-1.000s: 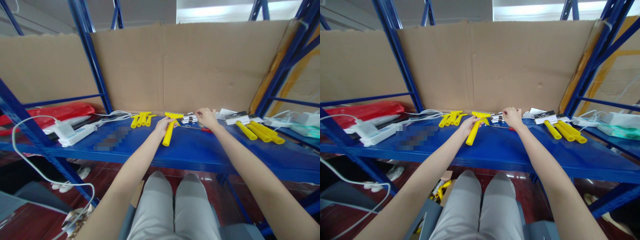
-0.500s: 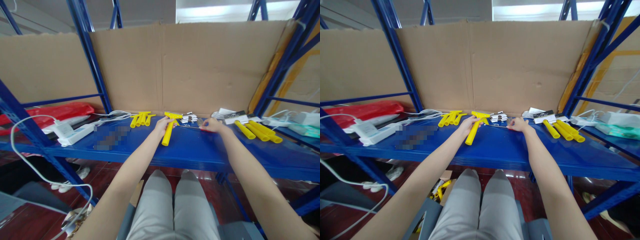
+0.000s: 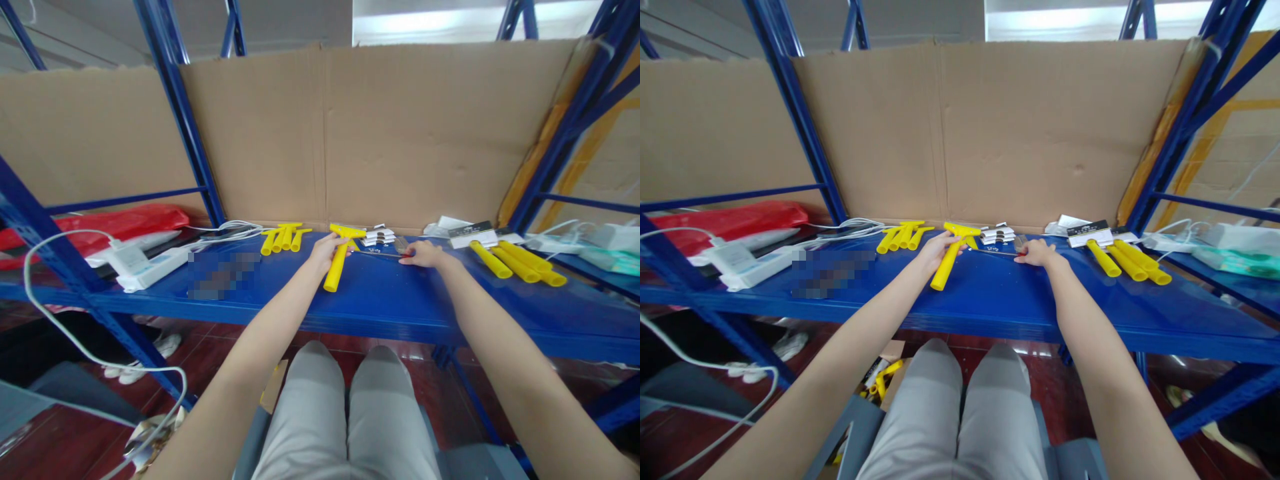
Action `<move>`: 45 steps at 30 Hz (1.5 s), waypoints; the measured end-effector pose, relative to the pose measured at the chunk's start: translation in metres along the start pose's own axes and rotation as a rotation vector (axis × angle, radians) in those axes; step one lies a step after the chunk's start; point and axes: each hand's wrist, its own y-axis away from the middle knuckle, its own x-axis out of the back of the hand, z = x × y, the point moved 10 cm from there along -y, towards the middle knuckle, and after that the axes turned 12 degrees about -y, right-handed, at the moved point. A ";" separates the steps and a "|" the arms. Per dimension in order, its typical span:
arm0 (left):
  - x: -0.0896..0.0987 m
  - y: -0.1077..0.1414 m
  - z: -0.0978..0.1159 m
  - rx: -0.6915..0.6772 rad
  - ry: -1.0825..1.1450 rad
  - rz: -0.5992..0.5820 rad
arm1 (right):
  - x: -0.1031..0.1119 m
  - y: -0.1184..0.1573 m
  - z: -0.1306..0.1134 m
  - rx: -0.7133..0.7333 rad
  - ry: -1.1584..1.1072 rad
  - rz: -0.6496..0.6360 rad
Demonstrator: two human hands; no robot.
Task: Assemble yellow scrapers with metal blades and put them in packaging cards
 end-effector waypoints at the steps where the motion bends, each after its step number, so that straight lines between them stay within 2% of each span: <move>1: 0.000 0.000 0.000 0.001 0.000 0.003 | -0.001 0.000 0.000 -0.007 0.004 -0.002; 14: 0.002 -0.002 -0.002 0.022 0.023 0.010 | -0.005 -0.007 0.003 0.047 -0.003 0.008; 21: 0.002 0.000 -0.001 0.019 0.012 0.006 | 0.002 -0.009 0.007 0.042 -0.017 0.058; 28: 0.001 0.002 0.001 0.007 0.016 0.019 | 0.010 -0.007 0.003 0.099 -0.101 0.083; 35: 0.004 -0.002 -0.001 0.026 0.003 0.032 | 0.022 -0.001 -0.001 0.035 -0.087 0.158; 41: 0.003 0.003 -0.001 0.036 -0.026 0.029 | 0.040 0.002 0.000 0.020 -0.128 0.343; 45: 0.002 0.003 -0.003 0.026 -0.023 0.026 | 0.049 0.006 -0.002 0.076 -0.177 0.431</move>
